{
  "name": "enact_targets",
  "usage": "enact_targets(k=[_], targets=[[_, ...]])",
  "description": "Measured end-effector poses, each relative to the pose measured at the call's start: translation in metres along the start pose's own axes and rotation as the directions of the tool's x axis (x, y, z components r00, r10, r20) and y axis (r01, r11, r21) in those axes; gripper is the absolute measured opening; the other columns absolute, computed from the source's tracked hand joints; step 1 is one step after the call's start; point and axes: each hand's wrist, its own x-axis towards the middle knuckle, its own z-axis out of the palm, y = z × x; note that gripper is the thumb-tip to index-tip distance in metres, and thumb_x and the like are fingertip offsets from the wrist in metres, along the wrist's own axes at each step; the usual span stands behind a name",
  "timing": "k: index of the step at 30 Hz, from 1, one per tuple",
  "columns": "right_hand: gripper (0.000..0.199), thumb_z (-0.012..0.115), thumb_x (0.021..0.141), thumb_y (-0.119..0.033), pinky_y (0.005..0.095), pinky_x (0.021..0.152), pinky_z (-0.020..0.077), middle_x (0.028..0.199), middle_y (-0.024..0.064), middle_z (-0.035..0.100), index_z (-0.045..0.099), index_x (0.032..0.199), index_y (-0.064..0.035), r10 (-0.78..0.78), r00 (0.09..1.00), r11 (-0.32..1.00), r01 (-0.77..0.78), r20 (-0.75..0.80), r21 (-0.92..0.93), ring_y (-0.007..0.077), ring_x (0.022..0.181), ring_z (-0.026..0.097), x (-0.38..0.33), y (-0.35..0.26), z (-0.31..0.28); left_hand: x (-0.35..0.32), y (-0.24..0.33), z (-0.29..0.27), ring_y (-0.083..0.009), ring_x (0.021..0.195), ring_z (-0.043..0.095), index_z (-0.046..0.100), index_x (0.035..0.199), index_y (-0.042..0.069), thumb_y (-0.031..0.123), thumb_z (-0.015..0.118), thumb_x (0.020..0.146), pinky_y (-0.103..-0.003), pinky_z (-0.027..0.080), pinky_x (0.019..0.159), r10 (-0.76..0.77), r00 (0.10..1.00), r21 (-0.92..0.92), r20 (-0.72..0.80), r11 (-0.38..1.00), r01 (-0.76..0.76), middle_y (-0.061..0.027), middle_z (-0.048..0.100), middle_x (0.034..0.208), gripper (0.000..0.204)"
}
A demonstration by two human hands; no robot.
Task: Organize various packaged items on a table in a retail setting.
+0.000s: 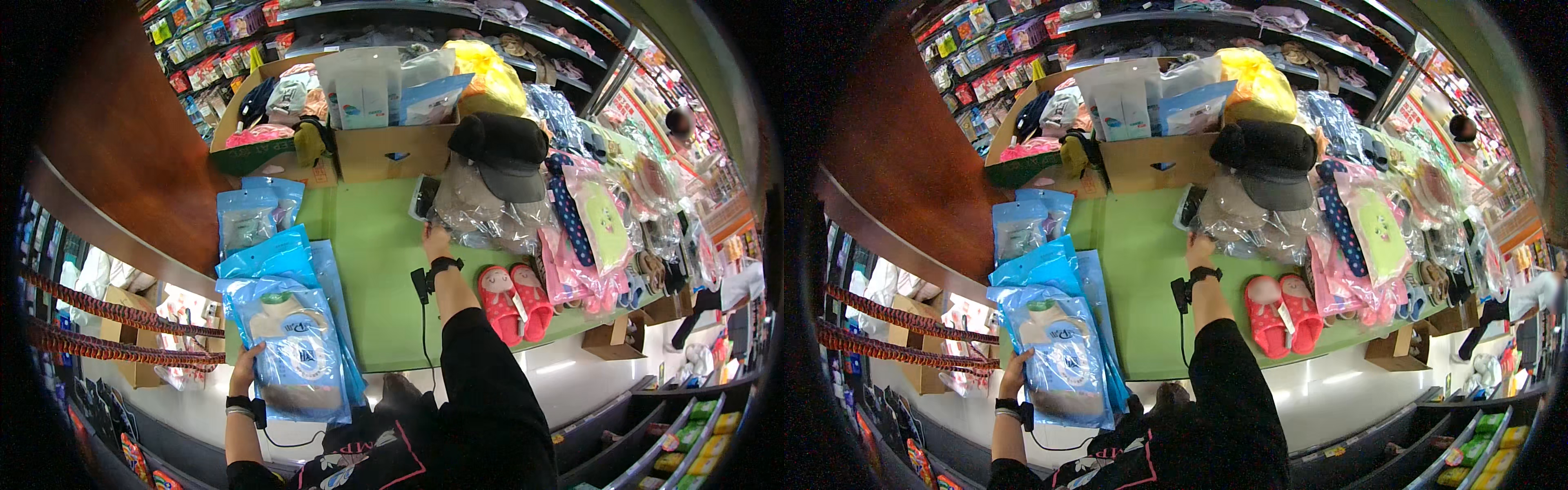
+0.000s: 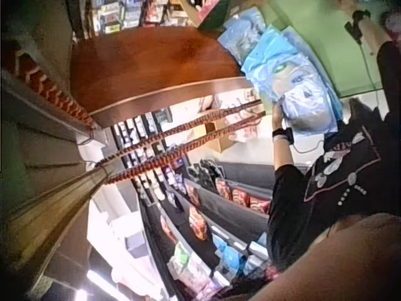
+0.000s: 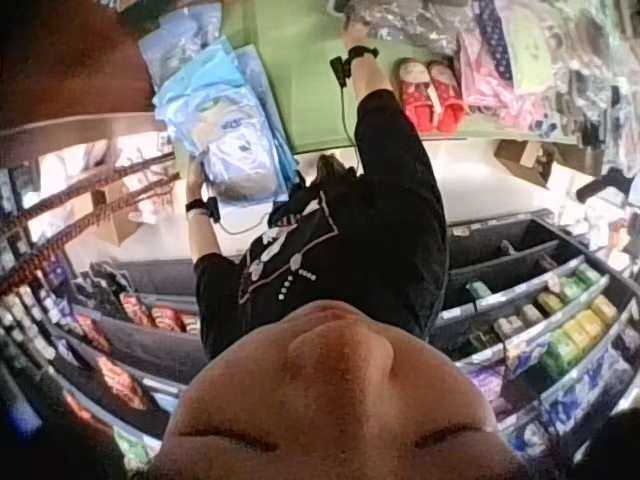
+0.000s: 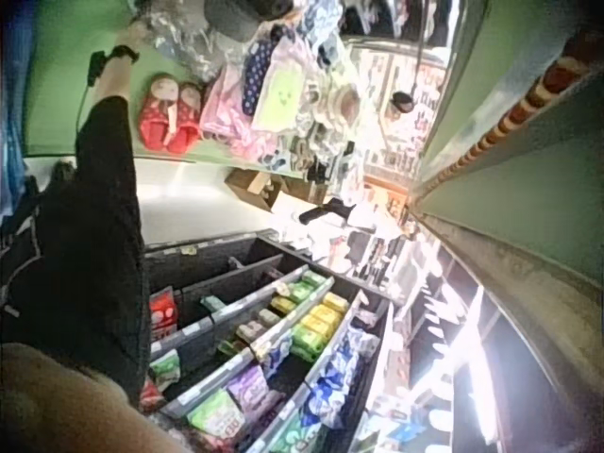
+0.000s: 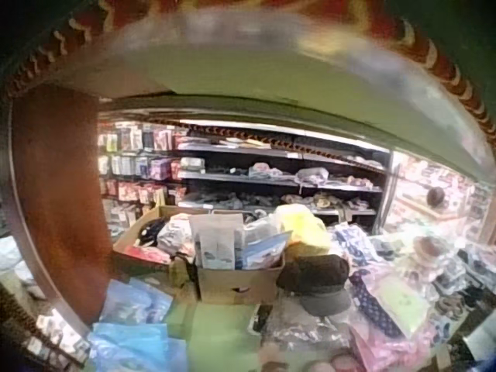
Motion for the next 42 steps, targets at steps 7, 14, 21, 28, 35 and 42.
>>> enact_targets(k=[7, 14, 21, 28, 35, 42], targets=[[0.015, 0.06, 0.083, -0.014, 0.0259, 0.044, 0.0436, 0.059, 0.003, 0.048, 0.05, 0.075, -0.0059, 0.342, 0.939, 0.935, -0.336, 0.037, -0.114, 0.0142, 0.049, 0.049, -0.097, -0.014, 0.007, 0.018, -0.001, 0.005, -0.0197, 0.088, 0.056, 0.041, 0.118, 0.003, 0.009, 0.063, 0.076, -0.031, 0.045, 0.077, -0.002, 1.0, 0.052, 0.017, 0.999, 0.001, -0.0087, 0.055, 0.102, 0.048], [0.022, 0.056, 0.085, -0.022, 0.025, 0.041, 0.0388, 0.062, 0.0024, 0.05, 0.049, 0.092, -0.0018, 0.11, 0.942, 0.861, 0.068, 0.316, -0.504, 0.0112, 0.048, 0.05, -0.291, -0.128, 0.017, 0.009, -0.001, -0.002, -0.0197, 0.086, 0.057, 0.045, 0.113, 0.002, 0.008, 0.061, 0.076, -0.032, 0.047, 0.075, 0.046, 0.998, 0.002, 0.041, 0.999, -0.046, -0.0094, 0.056, 0.098, 0.041], [0.019, 0.054, 0.087, -0.023, 0.0217, 0.038, 0.0345, 0.056, -0.001, 0.044, 0.046, 0.085, -0.006, -0.577, 0.81, 0.752, 0.577, 0.107, -0.32, 0.0084, 0.042, 0.041, -0.22, -0.317, 0.014, 0.02, -0.015, -0.015, -0.0205, 0.085, 0.057, 0.042, 0.114, 0.001, 0.007, 0.062, 0.076, -0.031, 0.049, 0.072, 0.045, 0.998, -0.044, 0.041, 0.998, -0.043, -0.0095, 0.055, 0.098, 0.044], [0.027, 0.054, 0.085, -0.021, 0.026, 0.059, 0.0477, 0.08, 0.0092, 0.057, 0.051, 0.095, 0.0037, -0.624, 0.725, 0.73, 0.674, 0.291, -0.114, 0.0161, 0.062, 0.057, -0.063, -0.443, 0.019, 0.008, -0.003, 0.004, -0.0183, 0.082, 0.057, 0.045, 0.112, 0.003, 0.012, 0.062, 0.077, -0.03, 0.048, 0.07, 0.019, 0.999, -0.018, 0.034, 1.0, -0.018, -0.0072, 0.056, 0.094, 0.04], [0.018, 0.054, 0.07, -0.004, 0.0375, 0.062, 0.0478, 0.082, 0.0138, 0.056, 0.057, 0.087, -0.0046, -0.456, 0.345, -0.335, 0.787, 0.82, -0.518, 0.0296, 0.074, 0.058, -0.129, -0.242, 0.044, 0.003, 0.002, 0.0, -0.0174, 0.087, 0.055, 0.042, 0.119, 0.003, 0.01, 0.062, 0.076, -0.03, 0.044, 0.078, 0.08, 0.997, 0.008, 0.02, 0.997, -0.08, -0.0078, 0.055, 0.102, 0.048], [0.022, 0.051, 0.076, -0.01, 0.0428, 0.097, 0.0335, 0.116, 0.0154, 0.05, 0.06, 0.095, -0.0066, 0.213, 0.365, -0.805, 0.591, 0.906, -0.049, 0.0321, 0.11, 0.045, -0.092, -0.114, 0.068, 0.014, -0.004, 0.0, -0.0213, 0.094, 0.054, 0.037, 0.122, 0.002, 0.01, 0.063, 0.074, -0.032, 0.044, 0.081, 0.018, 0.999, 0.057, -0.028, 0.998, -0.016, -0.0092, 0.054, 0.108, 0.055]])
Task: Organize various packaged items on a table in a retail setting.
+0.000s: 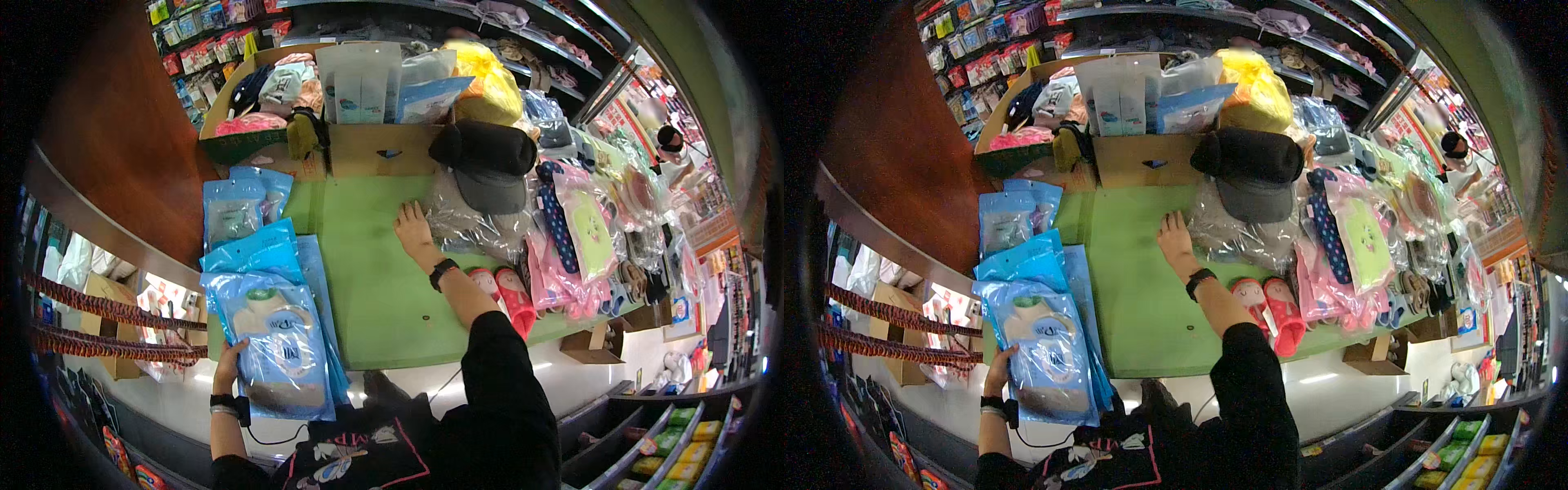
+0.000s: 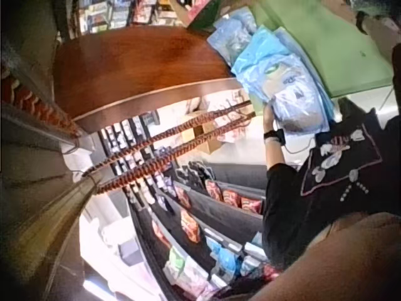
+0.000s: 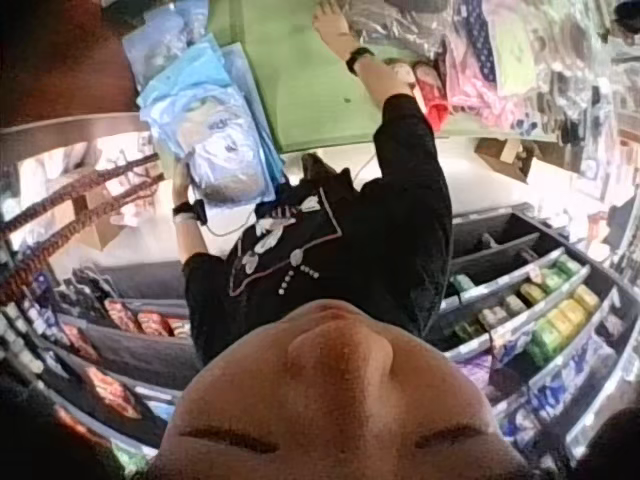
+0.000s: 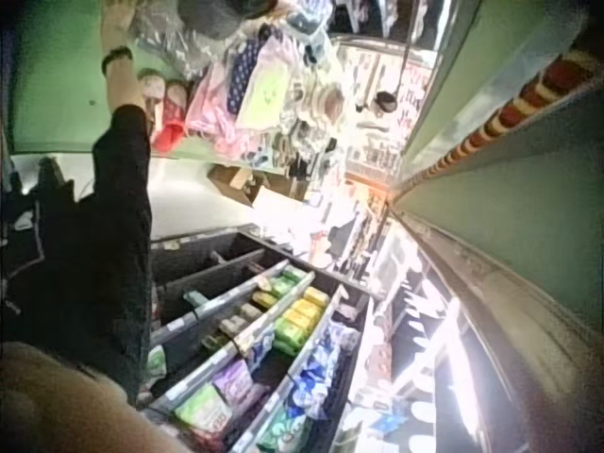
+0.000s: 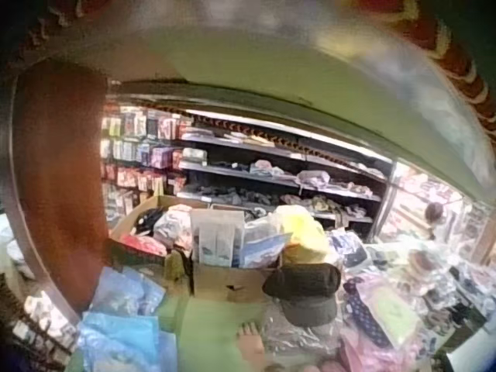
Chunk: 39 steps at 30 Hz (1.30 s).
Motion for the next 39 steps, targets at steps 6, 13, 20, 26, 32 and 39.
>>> enact_targets(k=[6, 13, 20, 26, 32, 39], targets=[[0.055, 0.051, 0.083, -0.026, 0.0655, 0.099, 0.0019, 0.142, 0.0162, 0.019, 0.034, 0.133, -0.0122, 0.255, 0.681, 0.9, 0.094, 0.687, -0.427, 0.0385, 0.131, 0.012, 0.033, -0.015, -0.028, -0.008, -0.009, -0.004, -0.0196, 0.09, 0.055, 0.042, 0.119, 0.001, 0.006, 0.062, 0.074, -0.032, 0.043, 0.081, 0.035, 0.999, -0.053, -0.025, 0.998, -0.036, -0.0078, 0.055, 0.104, 0.05], [0.049, 0.038, 0.088, -0.031, 0.0641, 0.099, -0.0025, 0.144, 0.0096, 0.018, 0.034, 0.134, -0.0116, 0.389, 0.61, 0.895, -0.072, 0.69, -0.441, 0.0418, 0.131, 0.005, 0.015, 0.033, 0.032, 0.001, -0.003, 0.0, -0.0188, 0.088, 0.055, 0.043, 0.118, 0.001, 0.007, 0.061, 0.075, -0.03, 0.044, 0.079, 0.078, 0.997, -0.045, -0.018, 0.996, -0.078, -0.0074, 0.056, 0.101, 0.047], [0.046, 0.036, 0.088, -0.024, 0.0613, 0.101, -0.0012, 0.143, 0.0091, 0.021, 0.037, 0.132, -0.0099, 0.36, 0.715, 0.908, -0.121, 0.599, -0.401, 0.0433, 0.13, 0.006, -0.01, 0.046, 0.045, -0.008, 0.008, 0.005, -0.017, 0.089, 0.055, 0.042, 0.118, 0.002, 0.006, 0.06, 0.076, -0.029, 0.044, 0.079, 0.034, 0.999, -0.065, 0.029, 0.997, -0.032, -0.0066, 0.055, 0.102, 0.046], [0.045, 0.035, 0.09, -0.026, 0.059, 0.103, 0.0004, 0.143, 0.0087, 0.018, 0.035, 0.133, -0.0114, 0.381, 0.769, 0.92, -0.26, 0.513, -0.293, 0.0376, 0.131, 0.01, -0.021, 0.045, 0.045, -0.016, 0.01, 0.003, -0.0157, 0.081, 0.057, 0.043, 0.116, 0.002, 0.008, 0.06, 0.077, -0.028, 0.046, 0.072, -0.013, 1.0, -0.026, 0.015, 1.0, 0.013, -0.0054, 0.057, 0.096, 0.043], [0.029, 0.052, 0.078, -0.018, 0.0563, 0.099, 0.0248, 0.124, 0.017, 0.044, 0.056, 0.104, -0.0063, 0.195, 0.974, 0.973, -0.207, 0.116, 0.102, 0.0321, 0.118, 0.039, -0.027, -0.02, -0.036, -0.02, 0.016, 0.004, -0.0165, 0.082, 0.057, 0.043, 0.116, 0.0, 0.008, 0.06, 0.077, -0.029, 0.047, 0.071, 0.02, 0.998, -0.058, 0.062, 0.998, -0.016, -0.0071, 0.055, 0.097, 0.043], [0.036, 0.052, 0.083, -0.031, 0.0455, 0.073, 0.0459, 0.1, 0.0221, 0.054, 0.052, 0.102, 0.0004, 0.141, 0.884, 0.24, -0.467, 0.445, 0.851, 0.0407, 0.084, 0.055, -0.115, -0.194, -0.123, 0.003, -0.001, -0.006, -0.0196, 0.09, 0.056, 0.04, 0.119, -0.002, 0.011, 0.065, 0.076, -0.031, 0.046, 0.078, 0.042, 0.99, -0.106, 0.137, 0.994, -0.028, -0.0103, 0.055, 0.104, 0.052]])
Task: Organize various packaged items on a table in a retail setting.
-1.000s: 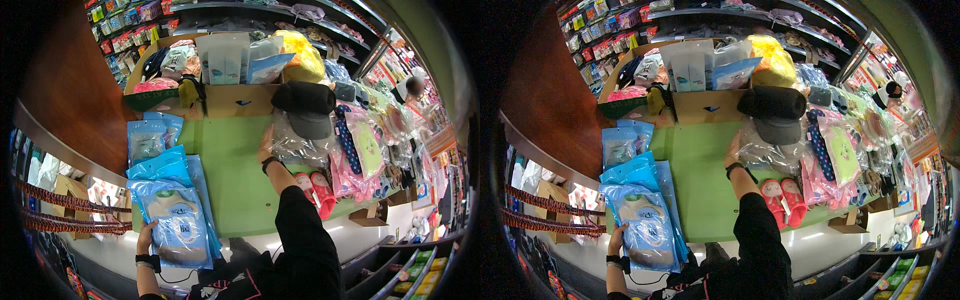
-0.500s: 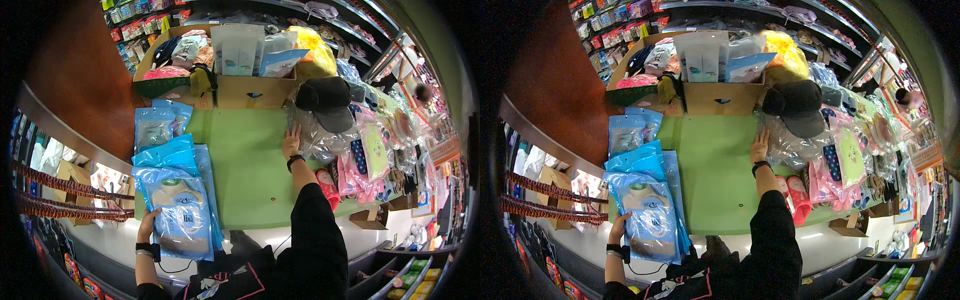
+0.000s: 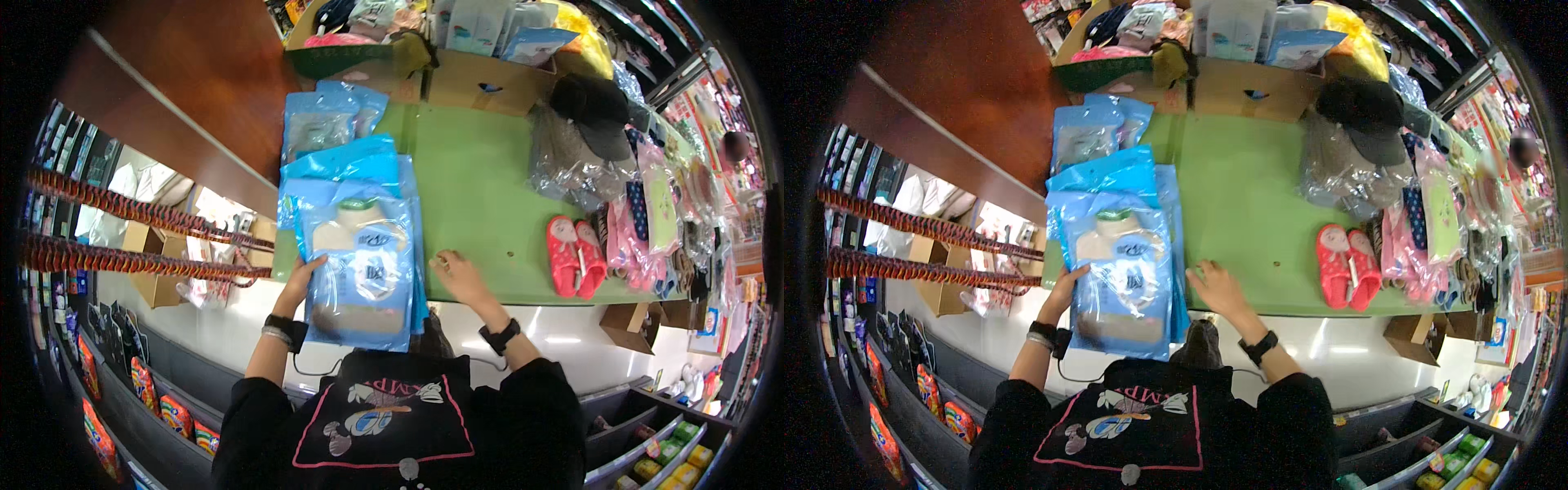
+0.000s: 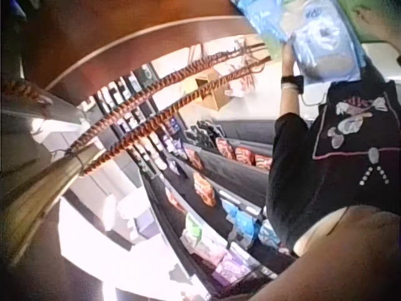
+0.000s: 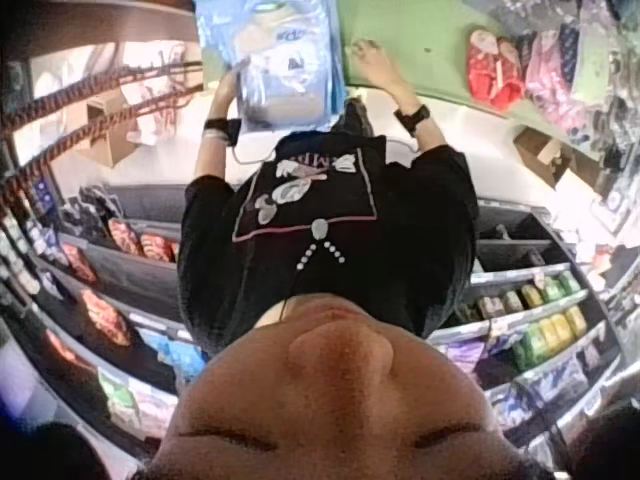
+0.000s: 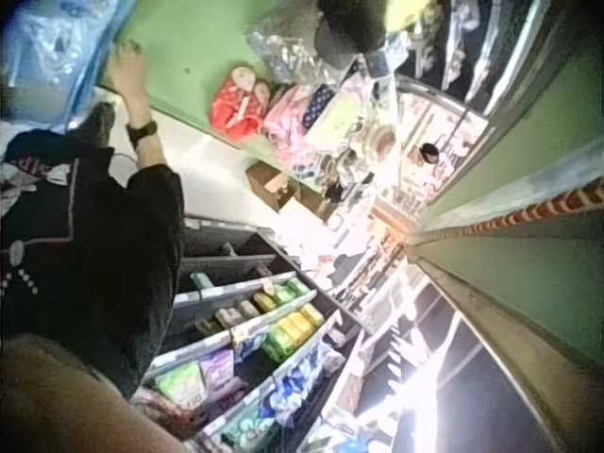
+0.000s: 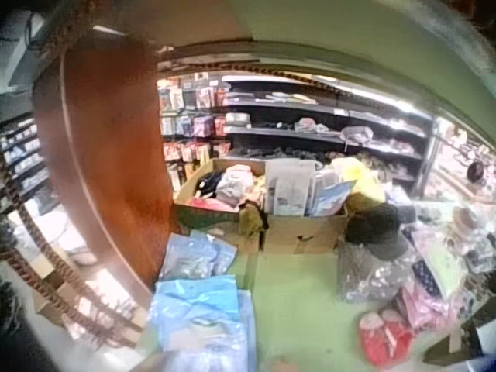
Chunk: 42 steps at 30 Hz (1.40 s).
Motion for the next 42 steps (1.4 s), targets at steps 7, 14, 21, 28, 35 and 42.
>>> enact_targets(k=[7, 14, 21, 28, 35, 42], targets=[[0.056, 0.052, 0.084, -0.037, 0.0427, 0.095, 0.0313, 0.121, 0.0273, 0.039, 0.04, 0.119, 0.0058, -0.009, 0.984, 0.985, 0.04, -0.179, 0.168, 0.041, 0.111, 0.038, -0.035, -0.014, 0.078, 0.003, -0.001, -0.009, -0.0213, 0.088, 0.058, 0.04, 0.116, -0.003, 0.01, 0.066, 0.075, -0.033, 0.049, 0.075, -0.022, 0.998, -0.07, 0.061, 0.997, 0.026, -0.013, 0.055, 0.102, 0.05], [0.062, 0.067, 0.072, -0.039, 0.0394, 0.084, 0.0416, 0.106, 0.0248, 0.048, 0.045, 0.107, 0.0082, 0.327, 0.925, 0.905, -0.248, -0.192, 0.347, 0.0344, 0.095, 0.051, -0.044, 0.014, 0.116, -0.001, 0.005, -0.009, -0.0242, 0.092, 0.057, 0.035, 0.119, -0.003, 0.01, 0.066, 0.074, -0.036, 0.049, 0.078, -0.044, 0.993, -0.051, 0.113, 0.997, 0.05, -0.0159, 0.052, 0.107, 0.055], [0.067, 0.072, 0.068, -0.033, 0.0345, 0.085, 0.0416, 0.113, 0.0231, 0.05, 0.045, 0.112, 0.01, 0.398, 0.914, 0.81, -0.311, -0.077, 0.498, 0.0267, 0.102, 0.051, -0.038, -0.037, 0.098, 0.005, -0.003, -0.015, -0.0245, 0.095, 0.055, 0.033, 0.122, -0.002, 0.01, 0.066, 0.074, -0.035, 0.049, 0.078, 0.03, 0.991, 0.01, 0.133, 0.999, -0.032, -0.0164, 0.05, 0.11, 0.06], [0.053, 0.068, 0.074, -0.026, 0.0302, 0.082, 0.0428, 0.103, 0.014, 0.057, 0.05, 0.112, 0.0061, 0.322, 0.947, 0.698, -0.237, -0.001, 0.676, 0.0193, 0.092, 0.054, -0.058, -0.029, 0.091, -0.023, 0.005, 0.015, -0.0217, 0.099, 0.052, 0.033, 0.125, 0.004, 0.004, 0.062, 0.075, -0.034, 0.045, 0.084, 0.07, 0.992, 0.009, 0.105, 0.997, -0.071, -0.0115, 0.049, 0.113, 0.058], [0.042, 0.067, 0.074, -0.019, 0.0295, 0.078, 0.0437, 0.099, 0.0145, 0.058, 0.053, 0.105, 0.0068, 0.425, 0.905, 0.675, -0.292, -0.034, 0.677, 0.0176, 0.088, 0.055, -0.067, -0.024, 0.013, -0.025, 0.032, 0.091, -0.0214, 0.096, 0.053, 0.034, 0.124, 0.005, 0.005, 0.062, 0.077, -0.034, 0.049, 0.08, 0.122, 0.977, -0.003, 0.173, 0.992, -0.123, -0.0109, 0.051, 0.11, 0.055], [0.038, 0.065, 0.076, -0.027, 0.0255, 0.063, 0.0436, 0.082, 0.0077, 0.06, 0.058, 0.091, 0.0075, 0.339, 0.907, 0.817, -0.152, -0.25, 0.556, 0.0108, 0.071, 0.054, -0.029, 0.03, -0.09, 0.045, 0.038, 0.201, -0.0224, 0.097, 0.053, 0.031, 0.126, 0.002, 0.003, 0.063, 0.075, -0.035, 0.045, 0.084, 0.278, 0.938, -0.131, 0.209, 0.958, -0.255, -0.0133, 0.051, 0.111, 0.061]])
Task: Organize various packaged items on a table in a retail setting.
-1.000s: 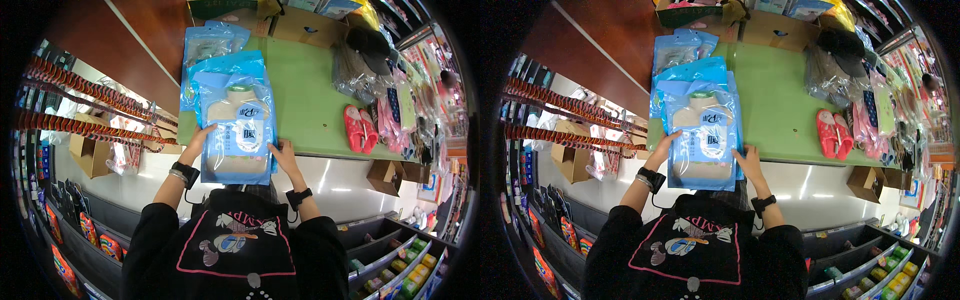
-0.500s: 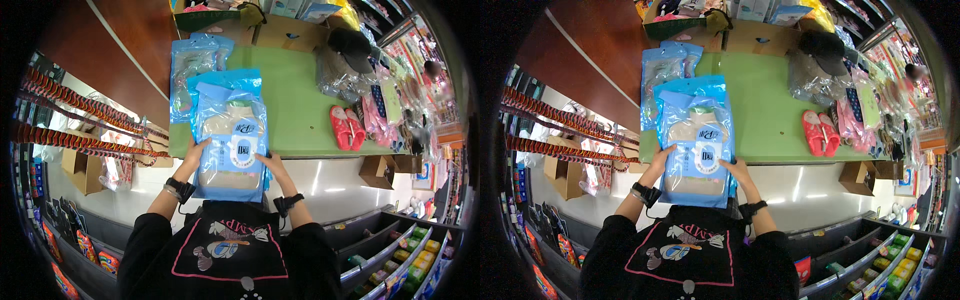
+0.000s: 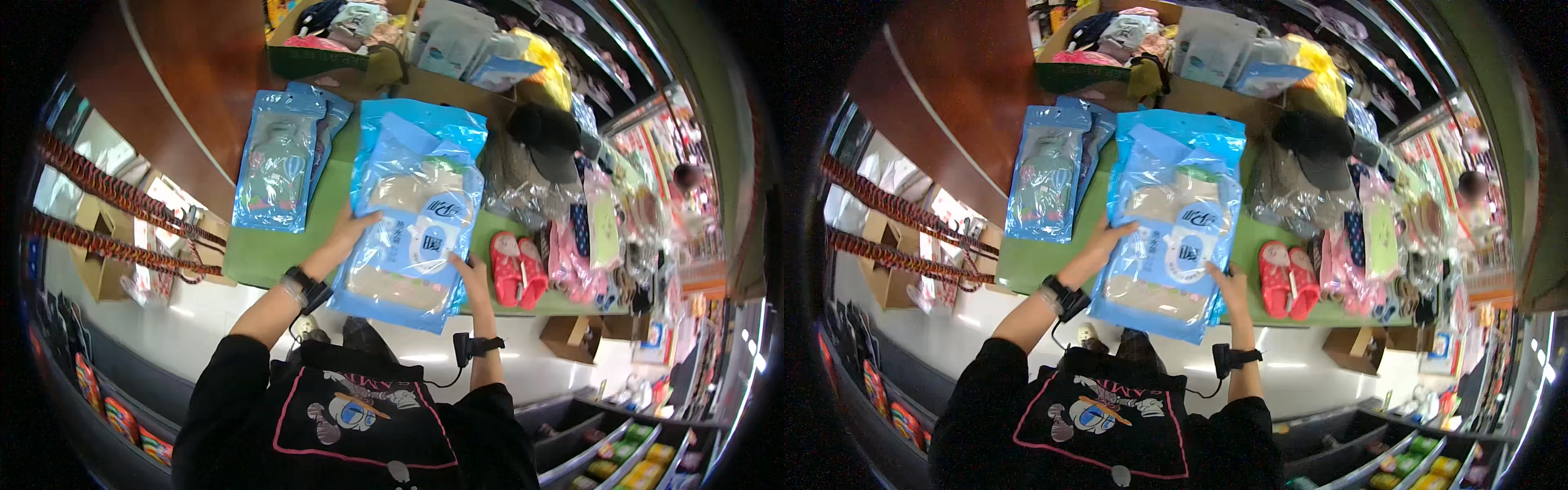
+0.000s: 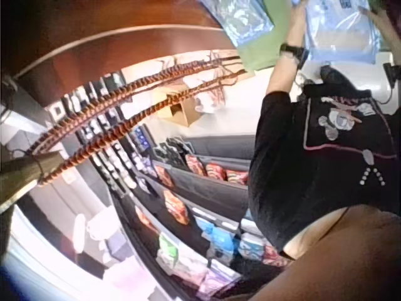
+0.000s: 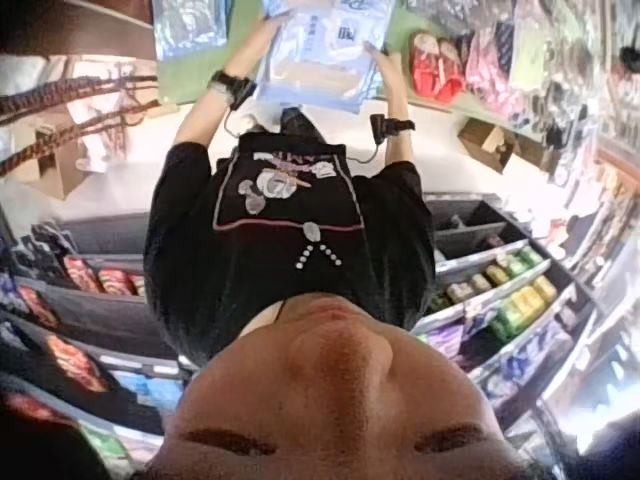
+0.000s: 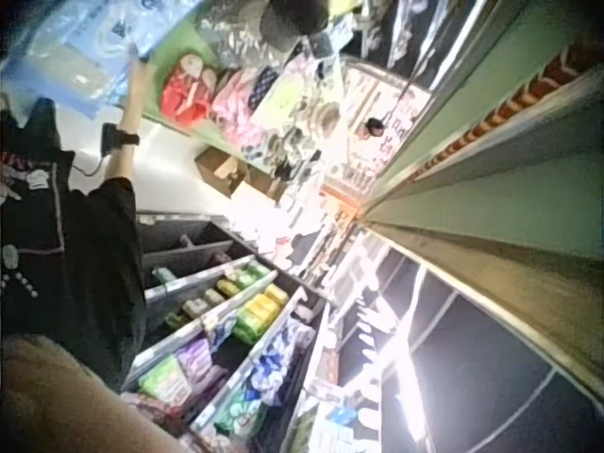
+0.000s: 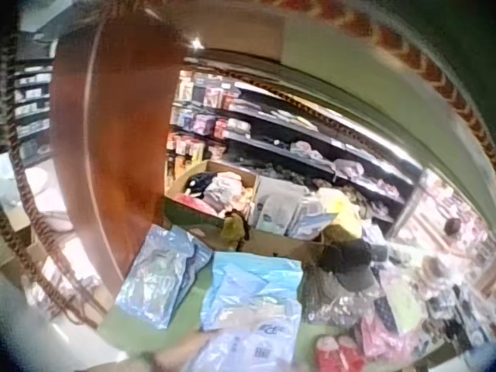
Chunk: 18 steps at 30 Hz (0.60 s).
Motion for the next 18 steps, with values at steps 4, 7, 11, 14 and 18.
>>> enact_targets(k=[4, 7, 11, 14, 18], targets=[[0.039, 0.067, 0.075, -0.029, 0.0278, 0.064, 0.046, 0.079, 0.0092, 0.062, 0.061, 0.089, 0.0075, 0.075, 0.996, 0.951, -0.084, -0.042, -0.296, 0.0138, 0.071, 0.057, 0.077, 0.061, -0.035, 0.037, -0.03, 0.025, -0.0244, 0.101, 0.051, 0.03, 0.125, -0.002, 0.008, 0.068, 0.072, -0.036, 0.043, 0.085, -0.149, 0.989, 0.11, 0.005, 0.983, 0.147, -0.0158, 0.05, 0.113, 0.066], [0.043, 0.067, 0.075, -0.032, 0.0283, 0.066, 0.0458, 0.077, 0.0078, 0.062, 0.061, 0.091, 0.008, 0.036, 0.997, 0.971, -0.019, 0.067, -0.237, 0.0147, 0.072, 0.057, 0.096, 0.089, -0.032, 0.072, -0.099, 0.006, -0.0273, 0.1, 0.052, 0.034, 0.121, -0.004, 0.012, 0.072, 0.068, -0.038, 0.042, 0.086, 0.002, 0.982, 0.397, -0.186, 0.915, 0.074, -0.0179, 0.049, 0.113, 0.068], [0.045, 0.066, 0.076, -0.035, 0.0285, 0.064, 0.0446, 0.073, 0.008, 0.062, 0.061, 0.083, 0.0098, -0.025, 0.996, 0.986, 0.039, 0.086, -0.164, 0.0136, 0.069, 0.055, 0.116, 0.105, -0.034, 0.107, -0.125, -0.001, -0.031, 0.102, 0.051, 0.038, 0.118, -0.005, 0.016, 0.074, 0.065, -0.037, 0.04, 0.087, 0.11, 0.982, 0.372, -0.155, 0.927, -0.045, -0.0204, 0.05, 0.113, 0.068], [0.05, 0.065, 0.075, -0.039, 0.0299, 0.063, 0.0444, 0.073, 0.0115, 0.062, 0.061, 0.082, 0.0103, 0.003, 1.0, 0.951, -0.003, -0.002, -0.311, 0.0149, 0.068, 0.055, 0.154, 0.125, -0.041, 0.132, -0.103, 0.009, -0.0313, 0.105, 0.049, 0.039, 0.118, -0.005, 0.02, 0.074, 0.064, -0.037, 0.038, 0.089, 0.121, 0.988, 0.406, -0.096, 0.911, -0.072, -0.0216, 0.05, 0.113, 0.069], [0.057, 0.063, 0.074, -0.044, 0.0325, 0.069, 0.0447, 0.082, 0.0173, 0.062, 0.058, 0.092, 0.0098, -0.078, 0.997, 0.942, 0.069, -0.015, -0.328, 0.0201, 0.076, 0.058, 0.17, 0.105, -0.025, 0.138, -0.078, 0.007, -0.0346, 0.106, 0.048, 0.036, 0.119, -0.007, 0.029, 0.071, 0.068, -0.039, 0.037, 0.091, 0.255, 0.959, 0.687, -0.119, 0.719, -0.106, -0.0245, 0.048, 0.114, 0.072]])
